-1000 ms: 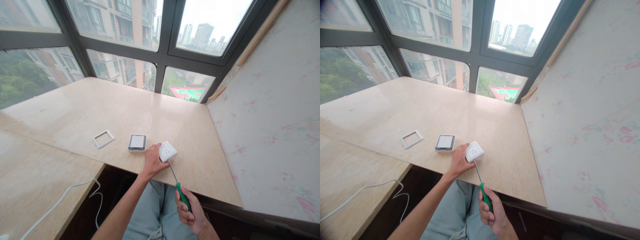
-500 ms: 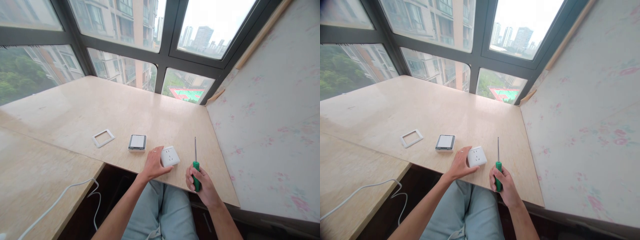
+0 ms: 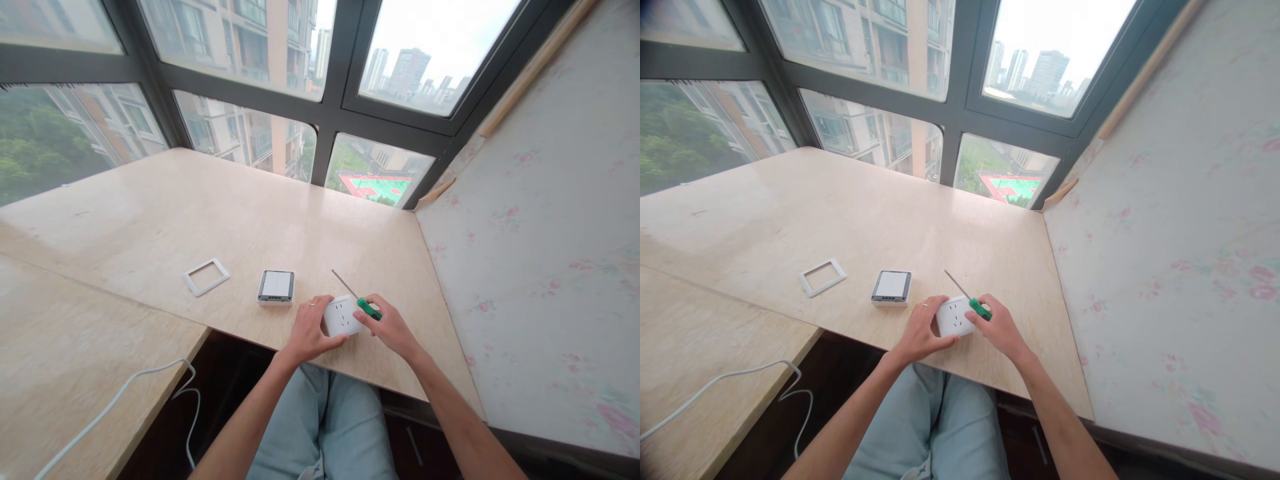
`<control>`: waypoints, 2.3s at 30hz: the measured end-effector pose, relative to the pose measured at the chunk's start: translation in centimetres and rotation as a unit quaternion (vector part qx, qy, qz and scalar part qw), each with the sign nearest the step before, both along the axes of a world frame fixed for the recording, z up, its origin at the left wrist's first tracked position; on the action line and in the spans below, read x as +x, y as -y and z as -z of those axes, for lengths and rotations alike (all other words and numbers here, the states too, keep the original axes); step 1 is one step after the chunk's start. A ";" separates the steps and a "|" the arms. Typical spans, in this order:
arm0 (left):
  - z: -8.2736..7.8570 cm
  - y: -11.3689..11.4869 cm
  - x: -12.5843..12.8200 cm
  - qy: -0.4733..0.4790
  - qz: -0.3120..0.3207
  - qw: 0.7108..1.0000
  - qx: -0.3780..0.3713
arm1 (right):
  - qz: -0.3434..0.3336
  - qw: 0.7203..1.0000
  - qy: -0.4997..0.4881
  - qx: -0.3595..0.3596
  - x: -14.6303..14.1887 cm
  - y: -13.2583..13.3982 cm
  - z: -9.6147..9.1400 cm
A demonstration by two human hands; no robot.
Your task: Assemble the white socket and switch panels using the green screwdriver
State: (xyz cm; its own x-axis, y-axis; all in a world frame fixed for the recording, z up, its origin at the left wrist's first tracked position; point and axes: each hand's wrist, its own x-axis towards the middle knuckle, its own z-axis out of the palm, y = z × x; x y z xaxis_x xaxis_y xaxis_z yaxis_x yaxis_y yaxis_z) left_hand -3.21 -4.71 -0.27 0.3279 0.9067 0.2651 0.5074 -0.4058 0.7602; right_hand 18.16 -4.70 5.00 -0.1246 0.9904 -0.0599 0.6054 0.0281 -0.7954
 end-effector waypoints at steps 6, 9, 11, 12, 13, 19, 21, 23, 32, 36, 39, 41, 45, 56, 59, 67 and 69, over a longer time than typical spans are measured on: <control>0.1 0.1 0.1 -0.007 -0.022 1.000 -0.001 | 0.072 0.978 0.181 0.074 3.2 -1.8 2.2; 0.5 0.1 0.2 -0.015 -0.019 1.000 0.007 | 0.064 0.963 0.245 0.094 4.6 -1.8 3.3; 0.7 0.2 0.2 -0.027 -0.015 0.999 0.016 | 0.045 0.952 0.278 0.119 4.9 -1.5 3.5; 0.8 0.2 0.2 -0.034 -0.012 0.999 0.022 | 0.032 0.946 0.292 0.138 4.8 -1.2 3.5; 0.8 0.2 0.2 -0.040 -0.010 0.999 0.029 | 0.015 0.940 0.302 0.160 4.6 -0.9 3.3; 1.1 0.9 0.1 -0.035 -0.032 0.998 0.052 | -0.220 0.915 0.244 0.233 1.1 0.3 0.6; 1.3 1.0 0.0 -0.031 -0.040 0.997 0.059 | -0.274 0.906 0.228 0.228 -0.4 -0.1 -0.1; 1.5 1.0 -0.1 -0.029 -0.045 0.997 0.061 | -0.313 0.901 0.216 0.210 -1.5 -1.0 -0.5; 1.4 1.0 -0.2 -0.048 -0.042 0.997 0.047 | -0.383 0.876 0.205 0.208 -2.4 -3.1 -1.7; 1.2 1.1 0.2 -0.044 -0.054 0.997 0.038 | -0.380 0.874 0.209 0.220 -2.0 -2.7 -1.3; 1.1 1.3 0.5 -0.050 -0.063 0.996 0.022 | -0.384 0.869 0.212 0.228 -1.7 -2.5 -1.1; 1.0 1.3 0.6 -0.056 -0.069 0.996 0.014 | -0.389 0.866 0.215 0.229 -1.5 -2.5 -1.1; 0.7 1.2 0.6 -0.049 -0.067 0.996 0.011 | -0.393 0.866 0.218 0.221 -1.6 -2.8 -1.6; 0.7 1.0 0.0 -0.019 -0.038 0.999 0.005 | -0.397 0.874 0.190 0.207 -1.5 -4.6 -1.0; 0.9 1.1 0.0 -0.033 -0.037 0.999 -0.004 | -0.387 0.880 0.182 0.205 -1.4 -4.1 -0.8; 0.7 1.4 0.9 -0.070 -0.057 0.996 0.012 | -0.370 0.895 0.187 0.166 -1.8 -2.5 -1.6; 0.6 1.3 0.9 -0.066 -0.076 0.995 0.011 | -0.381 0.889 0.190 0.168 -1.7 -1.9 -1.9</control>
State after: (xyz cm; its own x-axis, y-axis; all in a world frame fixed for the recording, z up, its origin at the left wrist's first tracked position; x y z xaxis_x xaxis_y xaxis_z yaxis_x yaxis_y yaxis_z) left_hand -2.32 -6.00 -0.88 0.2212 0.9427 0.2499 0.6592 -0.3334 0.6740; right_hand 16.45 -2.78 6.86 -0.8008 0.5974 0.0423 0.5321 0.7421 -0.4076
